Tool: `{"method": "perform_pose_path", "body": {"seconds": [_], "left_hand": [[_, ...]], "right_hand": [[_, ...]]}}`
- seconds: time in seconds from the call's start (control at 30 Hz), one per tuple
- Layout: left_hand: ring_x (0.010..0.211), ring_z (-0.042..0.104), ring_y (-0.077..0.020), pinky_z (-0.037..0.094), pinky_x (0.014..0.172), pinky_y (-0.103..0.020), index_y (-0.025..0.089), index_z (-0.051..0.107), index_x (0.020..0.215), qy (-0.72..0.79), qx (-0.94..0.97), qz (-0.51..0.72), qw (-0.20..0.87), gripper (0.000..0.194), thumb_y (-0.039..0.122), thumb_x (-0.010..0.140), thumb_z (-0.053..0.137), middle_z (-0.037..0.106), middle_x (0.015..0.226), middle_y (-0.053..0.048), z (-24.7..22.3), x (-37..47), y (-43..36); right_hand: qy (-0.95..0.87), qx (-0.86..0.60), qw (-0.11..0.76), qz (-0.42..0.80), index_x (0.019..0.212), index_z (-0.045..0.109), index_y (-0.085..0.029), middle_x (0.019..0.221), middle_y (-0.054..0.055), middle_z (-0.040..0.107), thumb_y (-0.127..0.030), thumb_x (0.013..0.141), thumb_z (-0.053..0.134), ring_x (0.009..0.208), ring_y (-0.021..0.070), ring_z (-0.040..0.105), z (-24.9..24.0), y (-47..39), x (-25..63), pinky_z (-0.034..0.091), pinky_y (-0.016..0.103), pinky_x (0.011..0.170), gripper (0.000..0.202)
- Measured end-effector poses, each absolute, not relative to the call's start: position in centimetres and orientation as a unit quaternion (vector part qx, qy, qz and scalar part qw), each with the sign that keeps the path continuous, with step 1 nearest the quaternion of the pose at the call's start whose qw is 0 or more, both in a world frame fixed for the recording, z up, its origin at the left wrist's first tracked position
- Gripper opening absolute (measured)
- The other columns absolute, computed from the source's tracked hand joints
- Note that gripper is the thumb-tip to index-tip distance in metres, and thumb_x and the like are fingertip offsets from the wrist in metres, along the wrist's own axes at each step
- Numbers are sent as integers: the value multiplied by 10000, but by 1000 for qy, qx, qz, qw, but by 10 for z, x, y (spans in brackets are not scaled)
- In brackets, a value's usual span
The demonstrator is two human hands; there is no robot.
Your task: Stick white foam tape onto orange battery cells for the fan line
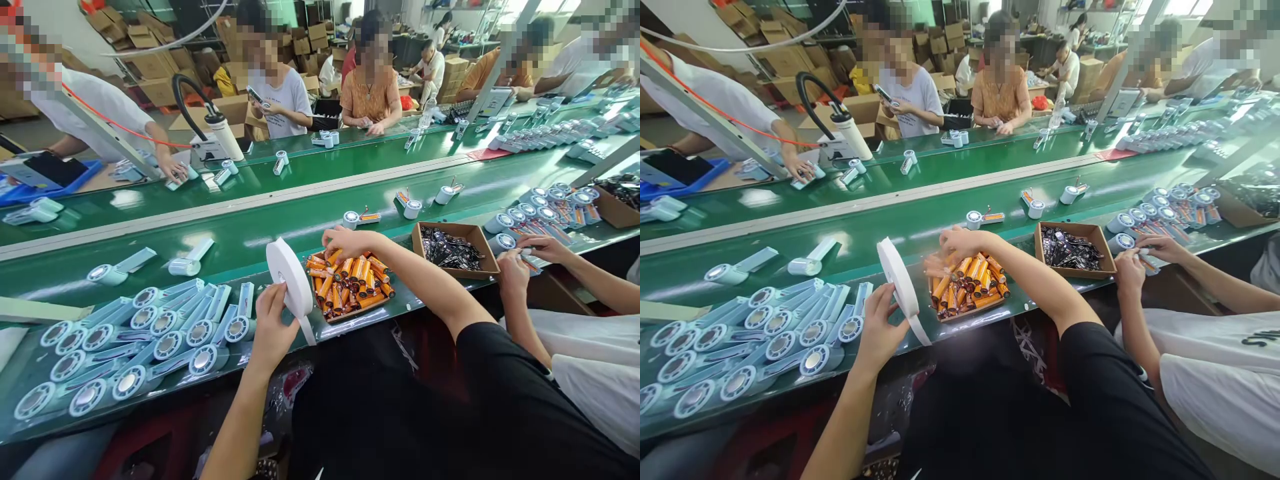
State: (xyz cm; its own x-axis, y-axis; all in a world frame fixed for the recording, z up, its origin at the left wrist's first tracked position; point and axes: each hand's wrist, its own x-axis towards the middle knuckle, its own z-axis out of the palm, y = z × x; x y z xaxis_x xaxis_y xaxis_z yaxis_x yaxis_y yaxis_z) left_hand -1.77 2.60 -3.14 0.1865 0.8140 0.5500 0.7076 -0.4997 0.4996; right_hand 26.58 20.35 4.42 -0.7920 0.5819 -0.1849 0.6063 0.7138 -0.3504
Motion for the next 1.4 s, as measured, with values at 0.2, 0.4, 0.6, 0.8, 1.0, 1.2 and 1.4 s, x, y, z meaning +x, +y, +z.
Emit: {"method": "perform_pose_path", "body": {"seconds": [0.2,0.4,0.6,0.8,1.0,1.2,1.4], "left_hand": [[1365,491,-377,483,1139,-592,329,367,1627,484,802,346,-56,883,49,855,690,620,1372,-119,-22,-22,18],[1301,492,-375,476,1114,-574,276,378,1616,479,813,326,-55,889,39,819,691,628,1359,-130,-20,-15,20],[1284,470,-375,454,1102,-555,259,417,1603,475,825,295,-84,840,3,838,651,655,1345,-129,-17,-10,15],[1245,448,-355,408,1149,-529,284,468,1609,451,846,241,-149,827,-38,862,616,709,1361,-59,-7,-13,12],[1073,414,-316,320,1262,-581,357,380,1659,439,850,230,-180,919,-52,870,611,740,1344,22,13,-16,10],[1078,448,-313,189,1259,-625,339,417,1644,475,828,209,-214,774,162,939,683,746,1299,-36,24,-1,6],[1049,523,-327,262,1183,-591,334,457,1621,460,847,246,-99,765,363,916,754,740,1159,-101,-1,26,-23]], "right_hand": [[841,384,-188,-332,1165,741,-203,992,28,741,-275,875,734,871,181,647,41,162,285,475,291,807,298],[862,432,-100,-246,817,737,-190,679,2,625,-274,862,705,656,153,500,60,150,283,304,289,642,101],[774,396,-244,-430,921,737,-177,682,-34,576,-506,874,732,628,117,430,67,122,284,299,265,601,333],[732,412,-316,-441,763,667,-181,643,-51,473,-488,847,772,619,105,366,79,99,284,255,271,574,335],[722,404,-254,-501,671,635,-177,605,-68,481,-457,770,836,576,81,386,79,115,290,285,250,540,359],[437,405,-591,-543,1055,723,-217,1019,51,791,-441,639,933,951,232,743,38,91,246,619,390,903,518],[338,413,-704,-469,1127,630,-282,1134,71,788,-484,746,879,1089,263,760,16,69,246,645,472,964,499]]}}
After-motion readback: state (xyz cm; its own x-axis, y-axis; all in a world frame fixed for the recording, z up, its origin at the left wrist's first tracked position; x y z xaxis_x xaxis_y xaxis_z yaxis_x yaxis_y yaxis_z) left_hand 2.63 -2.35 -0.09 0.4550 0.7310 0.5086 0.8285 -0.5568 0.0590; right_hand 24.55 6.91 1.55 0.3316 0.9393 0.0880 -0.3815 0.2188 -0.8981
